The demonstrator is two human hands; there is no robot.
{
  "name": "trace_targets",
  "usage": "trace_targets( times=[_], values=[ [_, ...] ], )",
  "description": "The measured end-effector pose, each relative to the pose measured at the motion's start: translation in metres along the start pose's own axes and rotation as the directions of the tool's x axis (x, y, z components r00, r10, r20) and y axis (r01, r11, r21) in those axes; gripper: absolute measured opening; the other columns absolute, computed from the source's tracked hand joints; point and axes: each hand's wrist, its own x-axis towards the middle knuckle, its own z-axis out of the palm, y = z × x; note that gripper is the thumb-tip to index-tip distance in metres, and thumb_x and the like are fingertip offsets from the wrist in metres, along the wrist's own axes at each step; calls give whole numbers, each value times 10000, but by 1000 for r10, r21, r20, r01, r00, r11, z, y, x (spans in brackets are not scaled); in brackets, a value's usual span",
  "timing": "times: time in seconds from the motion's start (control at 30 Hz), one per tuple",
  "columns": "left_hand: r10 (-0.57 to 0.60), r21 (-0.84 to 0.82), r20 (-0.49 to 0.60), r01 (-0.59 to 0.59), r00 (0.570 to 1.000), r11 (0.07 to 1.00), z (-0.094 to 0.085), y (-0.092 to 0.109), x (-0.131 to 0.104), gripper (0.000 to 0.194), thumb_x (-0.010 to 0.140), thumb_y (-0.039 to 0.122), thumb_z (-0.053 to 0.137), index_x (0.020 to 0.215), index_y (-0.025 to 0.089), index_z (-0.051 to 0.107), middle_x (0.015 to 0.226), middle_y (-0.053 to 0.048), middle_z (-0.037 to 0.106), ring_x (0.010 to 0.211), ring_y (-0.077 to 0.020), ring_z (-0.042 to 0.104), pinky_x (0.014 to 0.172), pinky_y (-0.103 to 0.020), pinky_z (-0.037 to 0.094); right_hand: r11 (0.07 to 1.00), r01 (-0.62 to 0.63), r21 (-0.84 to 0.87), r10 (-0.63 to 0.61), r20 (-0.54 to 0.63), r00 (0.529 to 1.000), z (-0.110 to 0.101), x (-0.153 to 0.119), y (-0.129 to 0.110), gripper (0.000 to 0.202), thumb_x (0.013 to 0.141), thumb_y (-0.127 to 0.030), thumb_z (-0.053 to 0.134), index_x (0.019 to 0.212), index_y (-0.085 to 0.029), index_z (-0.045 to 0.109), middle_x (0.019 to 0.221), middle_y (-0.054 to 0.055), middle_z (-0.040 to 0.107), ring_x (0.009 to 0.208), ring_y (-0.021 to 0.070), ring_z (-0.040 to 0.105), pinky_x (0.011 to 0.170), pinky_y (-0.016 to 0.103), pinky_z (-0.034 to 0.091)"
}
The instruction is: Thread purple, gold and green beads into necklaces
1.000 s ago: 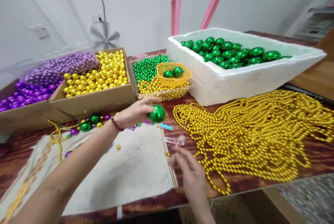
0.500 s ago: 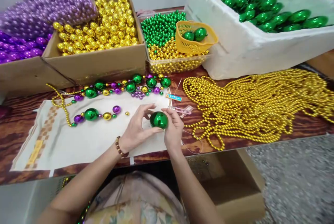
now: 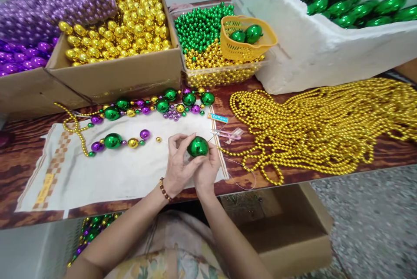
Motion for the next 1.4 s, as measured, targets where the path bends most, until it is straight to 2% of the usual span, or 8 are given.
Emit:
trace_targets(
  times=[0.17,0.3,0.53,0.67,0.83,1.0,1.17,1.4],
  values=[
    [26,-131,56,-19,998,991,-4,-8,2,514,910,344,675,1389,239,518,1258,-118,594,1165,-223,590,987,-379,515,999,40,-4,-40,-25,999,-2,-1,-7,254,851,-397,595,946,-169,650,881,44,684,804,180,615,721,296,515],
    [81,-168,78,-67,994,984,-10,-13,2,443,947,268,618,1380,245,524,1359,-131,575,1266,-230,563,1056,-417,486,997,54,-61,-53,16,998,-2,-2,-10,263,856,-366,593,1005,-168,680,941,60,717,825,190,638,712,298,528],
    [92,-57,-16,-93,996,994,-13,-15,0,496,881,406,703,1331,242,573,1259,-124,583,1184,-245,587,987,-428,527,988,118,-97,-111,73,991,0,-9,-4,256,876,-321,572,1038,-166,696,994,62,738,911,198,670,836,324,545],
    [125,-123,7,-124,992,985,-20,-20,2,516,899,317,693,1387,257,539,1273,-118,594,1196,-229,587,1003,-416,521,985,126,-114,-118,72,990,0,-7,-9,266,885,-348,589,1044,-157,687,940,67,739,798,176,676,687,278,559],
    [142,-146,29,-136,989,980,-37,-29,6,485,890,279,703,1359,272,582,1295,-119,596,1221,-234,576,1031,-430,503,999,30,-43,-24,141,990,-13,-5,-16,207,885,-358,655,940,-159,674,812,52,726,621,152,666,546,259,552],
    [-64,-316,-55,43,996,948,-55,-35,27,419,857,312,737,1266,266,654,1246,-101,626,1187,-229,598,988,-387,532,994,67,-87,-42,265,963,-34,-17,-15,177,919,-304,645,972,-162,735,723,34,708,555,142,656,487,239,515],
    [-320,-654,-11,235,947,719,-73,-34,57,391,829,382,751,1198,270,685,1231,-82,660,1028,-201,665,876,-360,579,972,189,-141,-111,431,895,-42,-32,-13,157,930,-231,632,990,-196,772,682,5,677,532,123,620,503,245,519],
    [-376,-776,75,291,923,560,-83,-25,68,354,850,377,718,1187,276,676,1237,-70,668,1054,-219,674,896,-407,575,951,259,-170,-149,482,863,-38,-36,-12,182,951,-215,596,1018,-202,765,680,-3,663,520,116,596,501,250,510]
  ],
)
